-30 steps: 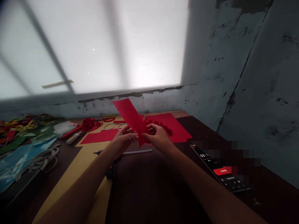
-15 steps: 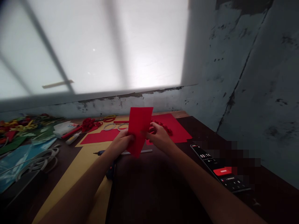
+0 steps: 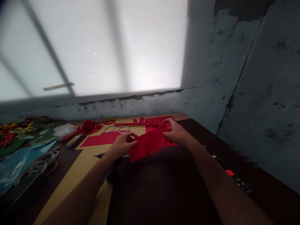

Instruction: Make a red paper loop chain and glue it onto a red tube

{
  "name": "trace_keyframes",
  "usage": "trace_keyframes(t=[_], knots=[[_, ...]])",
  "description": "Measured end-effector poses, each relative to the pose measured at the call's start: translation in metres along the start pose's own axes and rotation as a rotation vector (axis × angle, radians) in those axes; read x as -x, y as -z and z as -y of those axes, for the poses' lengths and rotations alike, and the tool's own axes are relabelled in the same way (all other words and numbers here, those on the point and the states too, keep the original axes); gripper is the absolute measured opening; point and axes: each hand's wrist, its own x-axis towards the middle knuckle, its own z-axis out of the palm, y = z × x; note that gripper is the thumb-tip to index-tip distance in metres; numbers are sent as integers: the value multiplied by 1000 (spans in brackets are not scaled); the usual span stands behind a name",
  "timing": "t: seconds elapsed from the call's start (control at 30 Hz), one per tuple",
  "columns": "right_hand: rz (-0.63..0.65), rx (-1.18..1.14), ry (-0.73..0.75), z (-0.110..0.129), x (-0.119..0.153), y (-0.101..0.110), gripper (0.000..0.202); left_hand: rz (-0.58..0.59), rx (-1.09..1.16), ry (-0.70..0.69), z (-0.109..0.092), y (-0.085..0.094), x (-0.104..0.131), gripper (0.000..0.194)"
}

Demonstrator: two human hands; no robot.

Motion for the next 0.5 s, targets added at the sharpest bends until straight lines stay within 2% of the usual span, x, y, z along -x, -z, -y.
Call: trace_keyframes(t=[0.1, 0.2, 0.27, 0.33, 0.4, 0.47, 0.5], knots=[[-34, 62, -39, -8, -5, 2, 59, -112, 13, -40, 9, 4, -9, 24], [31, 86, -101, -10, -7, 2, 35, -194, 116, -26, 11, 17, -16, 27], [58, 144, -141, -8, -6, 2, 23, -212, 143, -3, 2, 34, -13, 30], [67, 196, -156, -7, -5, 1, 24, -173, 69, 2, -11, 55, 0, 33], [63, 206, -156, -7, -5, 1, 28, -129, -98, -2, -24, 76, 22, 36], [43, 190, -142, -8, -5, 1, 30, -190, -345, 58, -24, 92, 51, 37], [25, 180, -123, -9, -6, 1, 30, -222, -482, 122, -17, 98, 66, 40]])
